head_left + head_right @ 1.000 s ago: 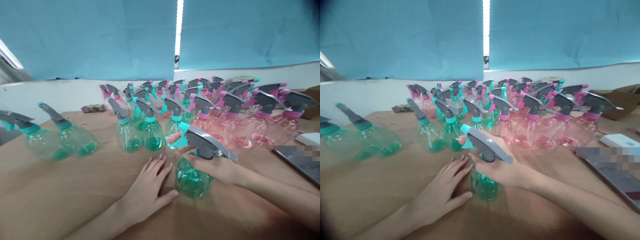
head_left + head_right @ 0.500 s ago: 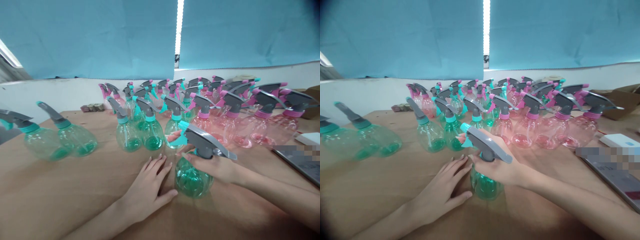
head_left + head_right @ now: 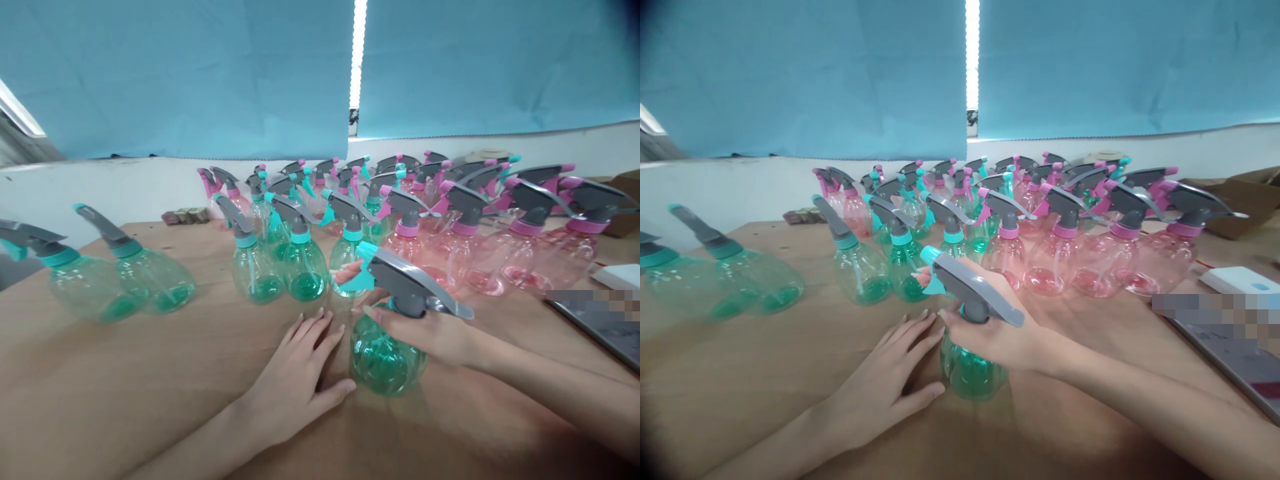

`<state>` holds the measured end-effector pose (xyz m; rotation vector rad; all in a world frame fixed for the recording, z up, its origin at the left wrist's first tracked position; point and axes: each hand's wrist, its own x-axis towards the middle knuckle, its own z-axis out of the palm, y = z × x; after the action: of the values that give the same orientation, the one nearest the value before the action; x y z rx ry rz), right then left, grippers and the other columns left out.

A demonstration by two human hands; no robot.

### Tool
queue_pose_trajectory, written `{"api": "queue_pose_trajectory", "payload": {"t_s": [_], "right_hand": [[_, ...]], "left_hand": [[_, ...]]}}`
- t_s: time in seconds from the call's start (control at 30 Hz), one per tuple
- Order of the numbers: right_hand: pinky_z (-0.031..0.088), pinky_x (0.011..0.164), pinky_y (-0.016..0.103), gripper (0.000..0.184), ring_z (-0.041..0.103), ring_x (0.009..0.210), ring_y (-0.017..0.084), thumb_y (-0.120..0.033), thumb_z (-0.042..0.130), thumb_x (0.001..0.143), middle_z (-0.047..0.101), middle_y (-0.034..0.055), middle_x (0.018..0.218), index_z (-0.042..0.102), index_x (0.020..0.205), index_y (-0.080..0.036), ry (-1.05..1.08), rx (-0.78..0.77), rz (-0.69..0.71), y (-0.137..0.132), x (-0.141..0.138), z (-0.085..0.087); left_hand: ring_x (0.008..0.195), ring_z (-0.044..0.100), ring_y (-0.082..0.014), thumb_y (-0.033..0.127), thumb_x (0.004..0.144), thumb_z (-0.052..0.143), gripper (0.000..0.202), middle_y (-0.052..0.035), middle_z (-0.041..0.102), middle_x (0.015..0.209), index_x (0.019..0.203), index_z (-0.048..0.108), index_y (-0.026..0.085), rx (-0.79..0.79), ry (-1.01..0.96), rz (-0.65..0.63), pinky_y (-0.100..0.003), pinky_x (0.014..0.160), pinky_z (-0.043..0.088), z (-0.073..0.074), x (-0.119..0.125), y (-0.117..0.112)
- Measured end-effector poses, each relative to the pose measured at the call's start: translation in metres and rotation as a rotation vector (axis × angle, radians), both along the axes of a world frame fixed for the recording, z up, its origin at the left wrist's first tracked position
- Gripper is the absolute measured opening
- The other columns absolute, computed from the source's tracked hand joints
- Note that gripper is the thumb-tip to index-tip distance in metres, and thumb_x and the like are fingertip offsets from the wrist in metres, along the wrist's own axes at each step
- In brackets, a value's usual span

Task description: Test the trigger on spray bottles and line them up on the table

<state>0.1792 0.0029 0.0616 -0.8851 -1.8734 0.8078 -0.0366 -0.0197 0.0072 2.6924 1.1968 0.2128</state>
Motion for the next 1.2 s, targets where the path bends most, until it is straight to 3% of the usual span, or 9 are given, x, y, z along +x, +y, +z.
{"api": "queue_pose_trajectory", "payload": {"t_s": [0.33,0.8,1.1,1.2], "right_hand": [[0.052,0.051,0.029,0.034,0.061,0.058,0.016,-0.016,0.052,0.073,0.065,-0.0020,0.071,0.062,0.104,-0.028,0.004,-0.024,0.015,-0.0001,-0.0017,0.0029],[0.049,0.049,0.027,0.033,0.059,0.056,0.015,-0.017,0.051,0.074,0.062,-0.0031,0.067,0.060,0.103,-0.029,-0.010,-0.028,0.015,0.0004,-0.0008,0.0019],[0.046,0.048,0.026,0.025,0.055,0.052,0.011,-0.017,0.048,0.073,0.062,-0.0019,0.079,0.056,0.094,-0.027,-0.006,-0.026,0.027,-0.0003,-0.0015,0.0037],[0.047,0.050,0.027,0.030,0.057,0.055,0.013,-0.016,0.047,0.072,0.060,-0.0027,0.073,0.056,0.098,-0.027,-0.033,-0.036,0.028,-0.0007,-0.0011,0.0053]], "left_hand": [[0.138,0.029,-0.0312,0.056,0.094,0.048,0.063,-0.0159,0.036,0.149,0.141,0.041,0.014,0.020,-0.017,-0.006,-0.051,0.110,0.028,-0.0010,-0.0006,0.0000],[0.137,0.031,-0.0316,0.055,0.093,0.049,0.064,-0.0164,0.038,0.148,0.141,0.041,0.013,0.018,-0.018,-0.003,-0.050,0.110,0.027,-0.0006,0.0002,0.0001],[0.137,0.030,-0.0311,0.055,0.093,0.049,0.064,-0.0167,0.038,0.148,0.141,0.041,0.013,0.013,-0.003,-0.003,-0.051,0.109,0.028,-0.0001,0.0006,0.0013],[0.137,0.031,-0.0309,0.054,0.093,0.049,0.063,-0.0166,0.038,0.148,0.140,0.041,0.013,0.020,-0.006,-0.005,-0.050,0.109,0.028,0.0004,0.0007,0.0009]]}}
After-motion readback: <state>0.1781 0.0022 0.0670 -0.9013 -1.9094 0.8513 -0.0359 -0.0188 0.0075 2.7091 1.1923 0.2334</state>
